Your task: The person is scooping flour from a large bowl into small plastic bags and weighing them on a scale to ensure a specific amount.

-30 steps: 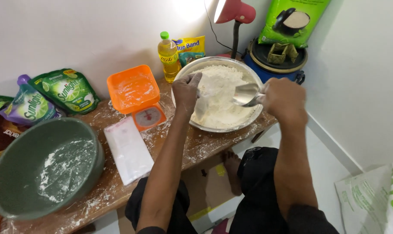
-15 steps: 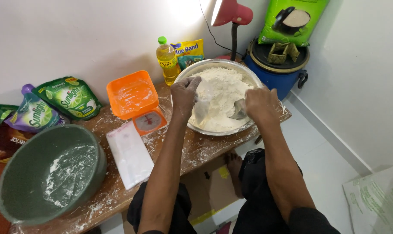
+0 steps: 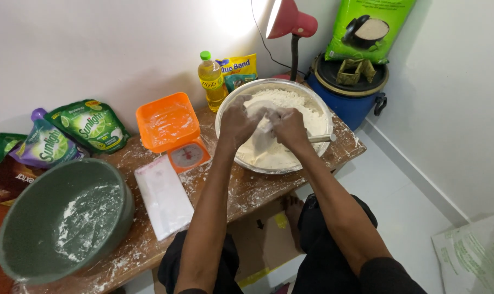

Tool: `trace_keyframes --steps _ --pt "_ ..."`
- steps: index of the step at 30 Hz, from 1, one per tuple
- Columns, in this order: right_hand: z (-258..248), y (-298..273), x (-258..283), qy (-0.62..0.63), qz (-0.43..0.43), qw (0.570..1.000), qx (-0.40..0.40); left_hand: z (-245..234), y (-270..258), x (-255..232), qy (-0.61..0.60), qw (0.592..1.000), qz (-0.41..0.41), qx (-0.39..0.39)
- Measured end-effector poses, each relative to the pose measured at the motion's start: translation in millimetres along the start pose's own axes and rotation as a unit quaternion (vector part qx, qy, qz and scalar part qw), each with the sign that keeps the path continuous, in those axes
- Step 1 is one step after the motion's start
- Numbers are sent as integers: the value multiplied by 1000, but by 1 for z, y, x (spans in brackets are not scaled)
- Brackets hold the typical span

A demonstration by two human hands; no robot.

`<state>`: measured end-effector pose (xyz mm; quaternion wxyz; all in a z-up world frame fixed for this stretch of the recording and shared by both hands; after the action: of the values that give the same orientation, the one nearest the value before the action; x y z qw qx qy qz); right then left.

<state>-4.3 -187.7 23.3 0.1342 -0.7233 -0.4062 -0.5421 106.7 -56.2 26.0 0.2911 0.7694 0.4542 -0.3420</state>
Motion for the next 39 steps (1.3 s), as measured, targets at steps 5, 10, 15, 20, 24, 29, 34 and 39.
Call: trace_keyframes --steps 5,10,15,20,24,29,34,39 --pt "-18 -11 16 38 41 998 -31 12 -13 8 -49 995 -38 75" --pt "-31 -7 13 -12 45 997 -66 10 -10 -8 -273 962 -4 25" --pt "-34 -14 21 -68 24 995 -70 4 -9 -7 -303 953 -1 -16" --pt "-36 -17 34 -50 15 996 -79 -8 -18 -19 -314 949 19 -31" --pt "-38 -14 40 -42 3 995 -90 -23 -24 -29 -325 943 39 -54" --pt "-38 -18 52 -13 -7 995 -99 -29 -13 -23 -282 955 64 -69" --pt "-37 -21 65 0 -39 992 -119 -28 -12 -21 -292 953 54 -59" --pt "-36 -23 69 24 -49 989 -140 -15 -19 -5 -386 921 -45 -11"
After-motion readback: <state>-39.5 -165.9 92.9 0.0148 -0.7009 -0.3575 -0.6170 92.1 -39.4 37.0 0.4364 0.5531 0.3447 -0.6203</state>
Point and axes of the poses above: each hand's wrist, its own y-axis towards the middle knuckle, its own z-axis out of the palm, x = y × z, the point moved 10 cm from there along y, towards the middle knuckle, and after that the axes turned 9 degrees about -x, right-handed, at the moved point
